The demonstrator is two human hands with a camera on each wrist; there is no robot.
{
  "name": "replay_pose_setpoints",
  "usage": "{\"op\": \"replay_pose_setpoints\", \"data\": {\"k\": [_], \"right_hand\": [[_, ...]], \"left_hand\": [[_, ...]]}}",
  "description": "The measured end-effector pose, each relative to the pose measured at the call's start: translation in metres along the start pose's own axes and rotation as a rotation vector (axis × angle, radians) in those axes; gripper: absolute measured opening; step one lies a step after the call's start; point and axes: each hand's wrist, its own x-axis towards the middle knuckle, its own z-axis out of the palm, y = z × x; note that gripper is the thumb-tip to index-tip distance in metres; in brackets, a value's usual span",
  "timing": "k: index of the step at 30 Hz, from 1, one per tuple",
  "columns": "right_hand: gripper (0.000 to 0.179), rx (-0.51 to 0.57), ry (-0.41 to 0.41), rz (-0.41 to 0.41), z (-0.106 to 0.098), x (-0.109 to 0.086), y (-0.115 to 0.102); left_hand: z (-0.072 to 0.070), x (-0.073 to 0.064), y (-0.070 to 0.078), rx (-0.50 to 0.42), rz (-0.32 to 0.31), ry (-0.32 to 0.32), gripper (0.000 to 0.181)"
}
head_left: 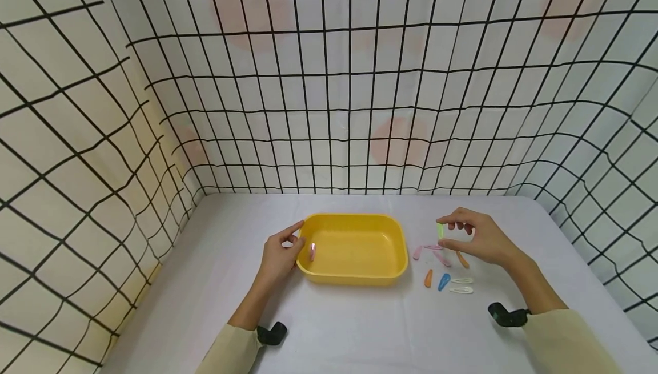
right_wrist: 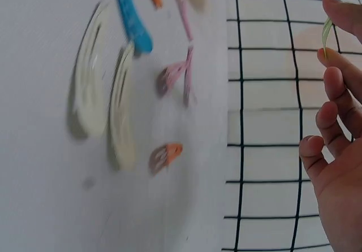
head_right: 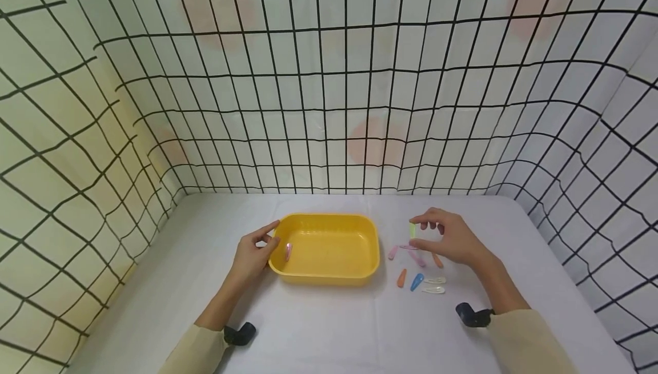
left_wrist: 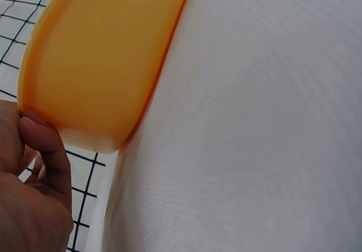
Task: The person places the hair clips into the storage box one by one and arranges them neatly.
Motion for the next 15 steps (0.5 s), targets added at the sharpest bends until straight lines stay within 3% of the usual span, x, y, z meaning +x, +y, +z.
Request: {"op": "replay_pose_setpoints", "data": {"k": [15], "right_hand": [[0.045,0.172,-0.058,-0.084,0.035,0.041,-0.046]], "left_hand": [[-0.002,0.001,-0.001,0.005,0.03,0.011,0.043]]}}
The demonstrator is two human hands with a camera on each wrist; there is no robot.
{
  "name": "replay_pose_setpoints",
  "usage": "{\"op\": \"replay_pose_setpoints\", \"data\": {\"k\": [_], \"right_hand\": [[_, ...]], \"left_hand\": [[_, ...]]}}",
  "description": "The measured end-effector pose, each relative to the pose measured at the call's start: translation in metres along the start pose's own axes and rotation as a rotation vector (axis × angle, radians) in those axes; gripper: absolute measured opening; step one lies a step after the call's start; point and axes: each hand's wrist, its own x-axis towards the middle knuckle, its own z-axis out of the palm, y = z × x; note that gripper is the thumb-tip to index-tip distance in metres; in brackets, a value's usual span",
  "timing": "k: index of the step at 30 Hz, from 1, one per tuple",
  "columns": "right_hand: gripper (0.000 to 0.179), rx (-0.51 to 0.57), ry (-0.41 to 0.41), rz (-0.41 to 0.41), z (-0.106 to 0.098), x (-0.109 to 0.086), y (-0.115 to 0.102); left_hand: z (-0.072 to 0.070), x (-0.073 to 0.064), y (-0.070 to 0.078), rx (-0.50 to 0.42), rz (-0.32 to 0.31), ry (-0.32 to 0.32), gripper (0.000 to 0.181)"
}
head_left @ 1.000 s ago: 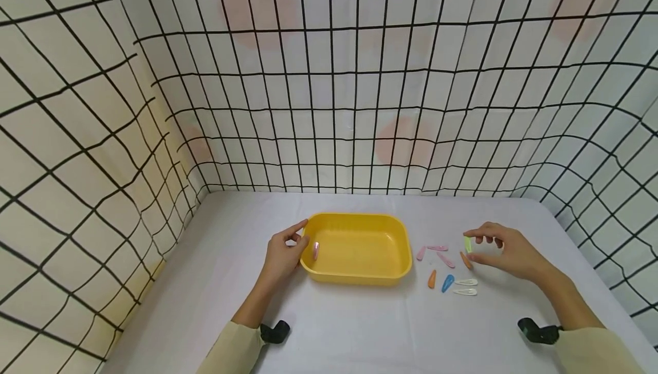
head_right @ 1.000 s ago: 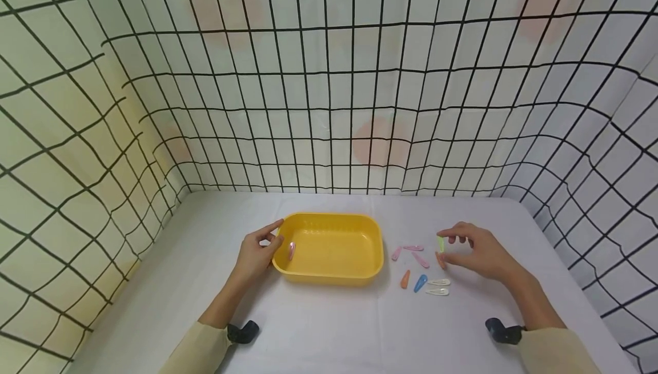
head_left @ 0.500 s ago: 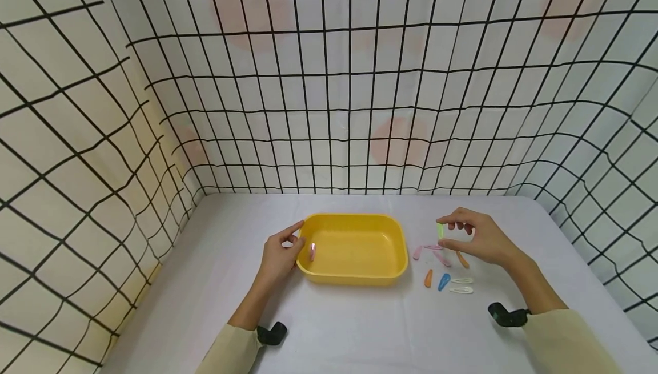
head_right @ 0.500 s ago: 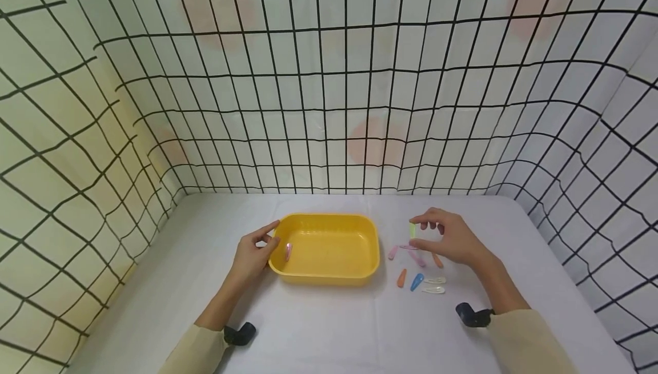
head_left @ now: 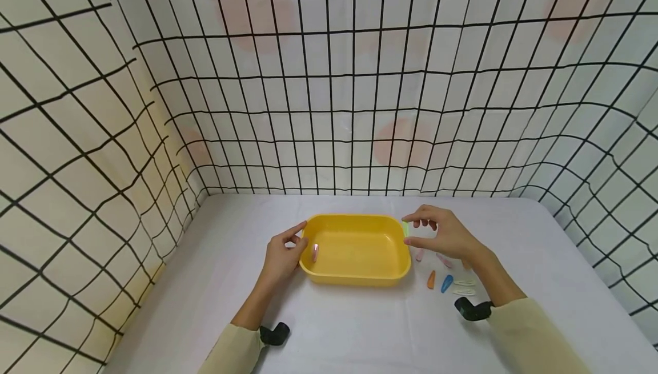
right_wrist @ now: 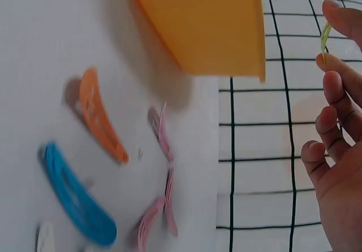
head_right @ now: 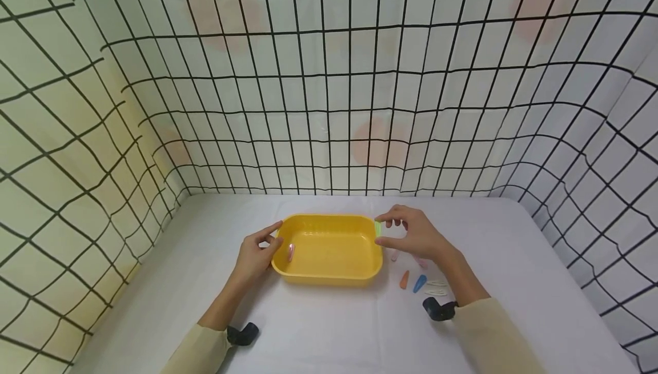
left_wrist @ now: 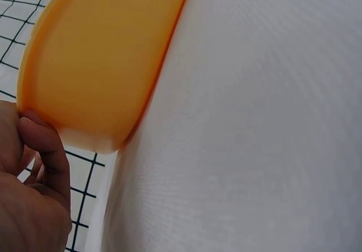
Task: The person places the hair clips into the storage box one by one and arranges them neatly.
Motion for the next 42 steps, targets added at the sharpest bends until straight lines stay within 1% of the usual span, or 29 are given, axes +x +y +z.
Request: {"op": "replay_pose_setpoints", "data": {"k": [3,8,15,19,22,24,31,38,42], "right_hand": [[0.048,0.027,-0.016,-0.016,0.007,0.007,-0.009],[0.046,0.064,-0.054,-0.027,0.017,0.016,-0.022],[0.041,0.085,-0.089,-0.055,0.033,0.028,-0.027],[0.046,0.102,-0.105,-0.068,0.042,0.033,-0.031],[0.05,0.115,-0.124,-0.072,0.049,0.037,-0.038],[0.049,0.117,-0.142,-0.065,0.054,0.04,-0.043],[0.05,0.104,-0.207,0.001,0.07,0.046,-0.055],[0.048,0.044,-0.211,0.011,0.085,0.049,-0.061],[0.049,0.058,-0.223,0.039,0.093,0.052,-0.065]], "left_hand": [[0.001,0.0,0.0,-0.015,0.005,-0.001,0.043],[0.002,0.0,0.0,-0.033,0.005,-0.006,0.044],[0.002,-0.001,0.0,-0.024,-0.008,-0.009,0.044],[0.001,-0.002,0.002,-0.019,-0.015,-0.007,0.044],[0.001,-0.003,0.003,-0.014,-0.017,-0.006,0.044],[0.001,-0.003,0.004,-0.009,-0.013,-0.006,0.044],[0.001,-0.003,0.003,-0.006,-0.011,-0.01,0.043],[0.001,-0.003,0.003,-0.005,-0.021,-0.016,0.044],[0.001,-0.002,0.003,-0.006,-0.022,-0.012,0.044]]}}
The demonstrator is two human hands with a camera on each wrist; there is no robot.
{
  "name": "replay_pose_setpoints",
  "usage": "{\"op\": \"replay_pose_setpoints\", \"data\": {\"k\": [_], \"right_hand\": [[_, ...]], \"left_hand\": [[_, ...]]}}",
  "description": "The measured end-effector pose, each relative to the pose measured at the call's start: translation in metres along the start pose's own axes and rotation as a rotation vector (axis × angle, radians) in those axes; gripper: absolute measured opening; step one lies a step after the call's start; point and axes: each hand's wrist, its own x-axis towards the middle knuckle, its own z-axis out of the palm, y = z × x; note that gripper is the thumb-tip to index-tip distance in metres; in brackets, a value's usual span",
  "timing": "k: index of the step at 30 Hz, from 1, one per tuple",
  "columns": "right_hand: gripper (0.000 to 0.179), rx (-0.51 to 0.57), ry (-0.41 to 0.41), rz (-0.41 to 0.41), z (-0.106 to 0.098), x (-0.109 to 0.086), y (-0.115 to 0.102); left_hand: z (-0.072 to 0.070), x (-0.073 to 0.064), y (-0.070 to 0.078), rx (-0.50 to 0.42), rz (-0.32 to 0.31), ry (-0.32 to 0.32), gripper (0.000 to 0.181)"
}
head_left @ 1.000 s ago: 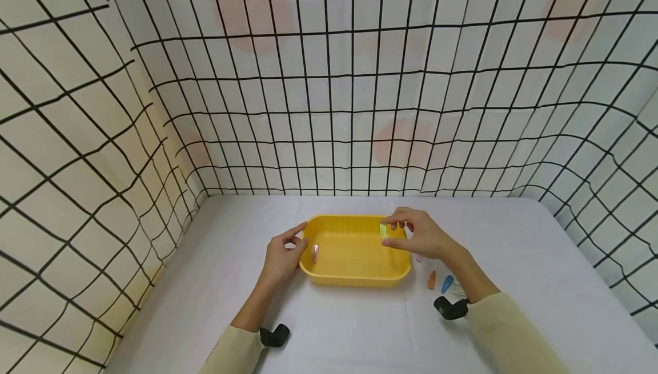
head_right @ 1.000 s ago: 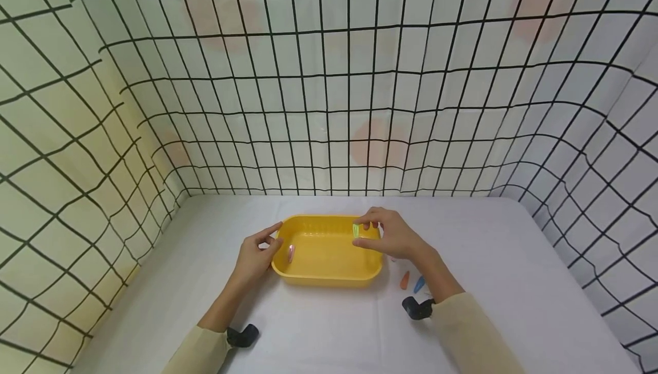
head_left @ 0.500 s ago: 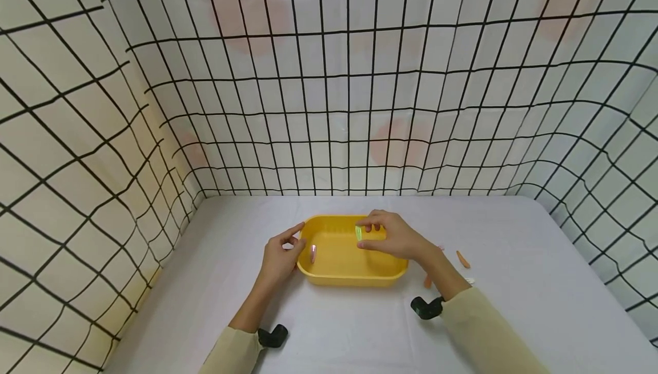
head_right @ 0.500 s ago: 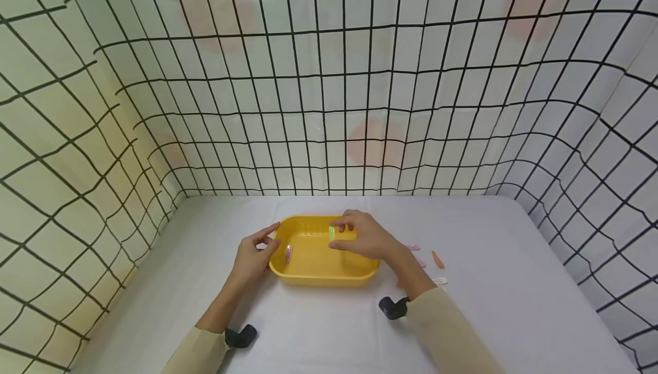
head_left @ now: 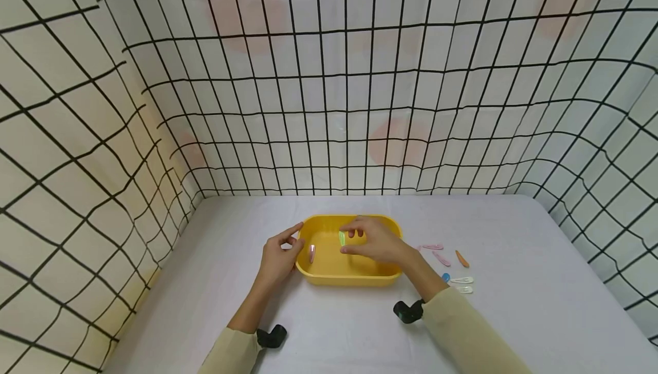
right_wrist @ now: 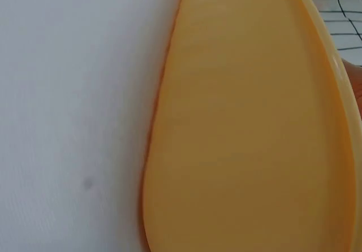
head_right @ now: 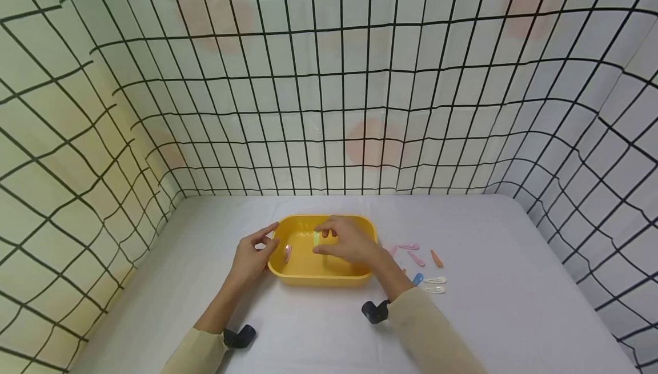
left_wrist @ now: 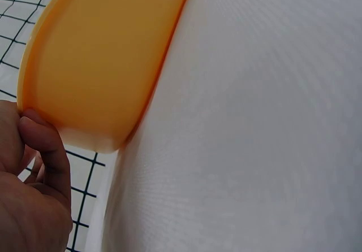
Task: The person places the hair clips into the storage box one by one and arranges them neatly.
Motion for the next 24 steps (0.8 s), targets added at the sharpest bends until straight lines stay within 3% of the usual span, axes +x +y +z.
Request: {"op": "replay_pose_setpoints", "data": {"k": [9,24], "right_hand": [[0.048,0.021,-0.047,0.027,0.014,0.01,-0.007],[0.052,0.014,-0.078,0.06,0.031,0.03,-0.015]], "left_hand": [[0.0,-0.001,0.0,0.0,0.022,0.002,0.043],[-0.001,0.001,-0.002,0.006,0.002,-0.004,0.043]]}}
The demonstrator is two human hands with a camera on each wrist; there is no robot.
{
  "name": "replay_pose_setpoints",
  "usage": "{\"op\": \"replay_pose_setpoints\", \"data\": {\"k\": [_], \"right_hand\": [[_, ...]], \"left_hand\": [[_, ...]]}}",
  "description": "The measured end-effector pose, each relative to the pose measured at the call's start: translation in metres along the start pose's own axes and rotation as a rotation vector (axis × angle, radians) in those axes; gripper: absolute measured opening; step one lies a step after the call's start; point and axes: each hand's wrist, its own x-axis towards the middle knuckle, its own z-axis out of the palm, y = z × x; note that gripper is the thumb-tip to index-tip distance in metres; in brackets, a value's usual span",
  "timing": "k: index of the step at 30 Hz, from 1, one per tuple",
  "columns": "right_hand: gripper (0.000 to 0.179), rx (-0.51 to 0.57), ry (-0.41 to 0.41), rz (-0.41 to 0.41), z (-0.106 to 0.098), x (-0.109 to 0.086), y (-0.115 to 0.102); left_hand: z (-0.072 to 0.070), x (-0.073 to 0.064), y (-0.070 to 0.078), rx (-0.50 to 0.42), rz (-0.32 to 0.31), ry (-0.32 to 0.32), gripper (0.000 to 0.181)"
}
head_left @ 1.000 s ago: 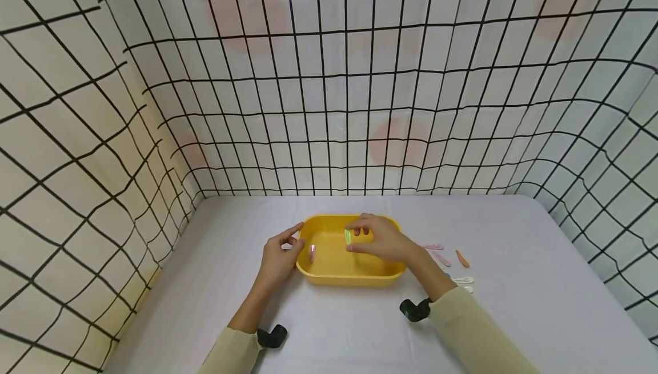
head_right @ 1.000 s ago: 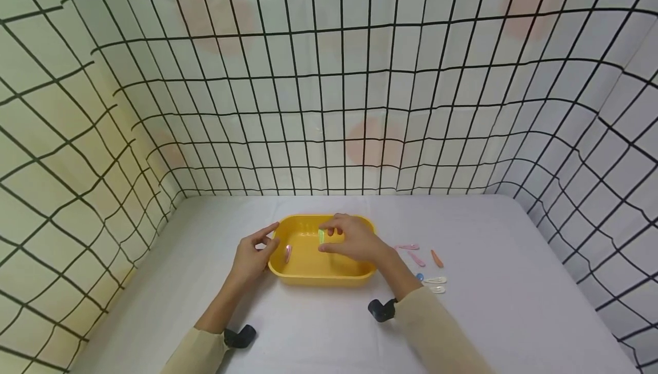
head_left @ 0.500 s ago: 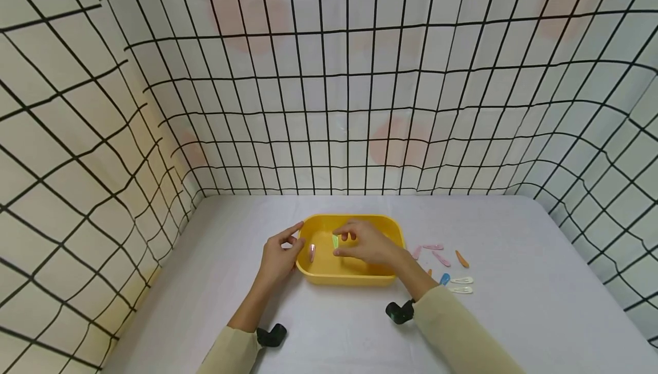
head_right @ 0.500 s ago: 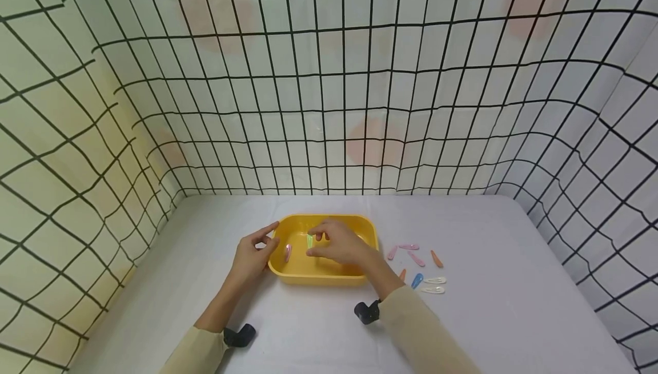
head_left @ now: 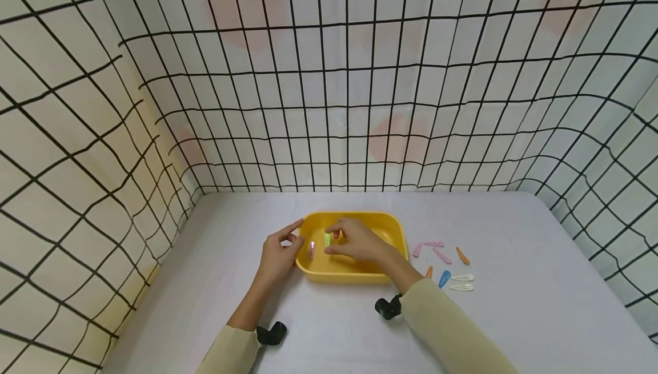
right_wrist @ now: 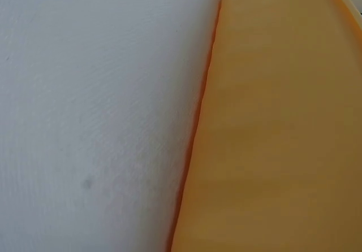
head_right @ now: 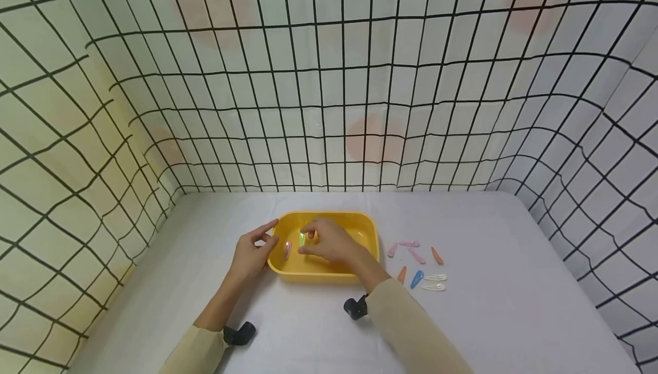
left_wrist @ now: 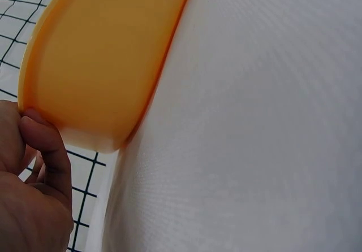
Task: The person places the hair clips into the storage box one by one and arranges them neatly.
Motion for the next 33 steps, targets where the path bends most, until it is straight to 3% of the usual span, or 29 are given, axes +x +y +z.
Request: {"op": "replay_pose_setpoints", "data": {"k": [12,20,33], "right_hand": [[0.05,-0.038,-0.036,-0.024,0.013,0.015,-0.006],[0.043,-0.093,-0.052,0.004,0.026,0.016,-0.002],[0.048,-0.081,-0.017,0.042,0.03,0.017,-0.001]], "left_hand": [[-0.001,0.001,0.0,-0.018,0.012,-0.002,0.04],[0.0,0.001,-0.001,-0.016,0.003,-0.002,0.041],[0.001,0.0,0.0,-0.019,-0.012,0.003,0.041]]}}
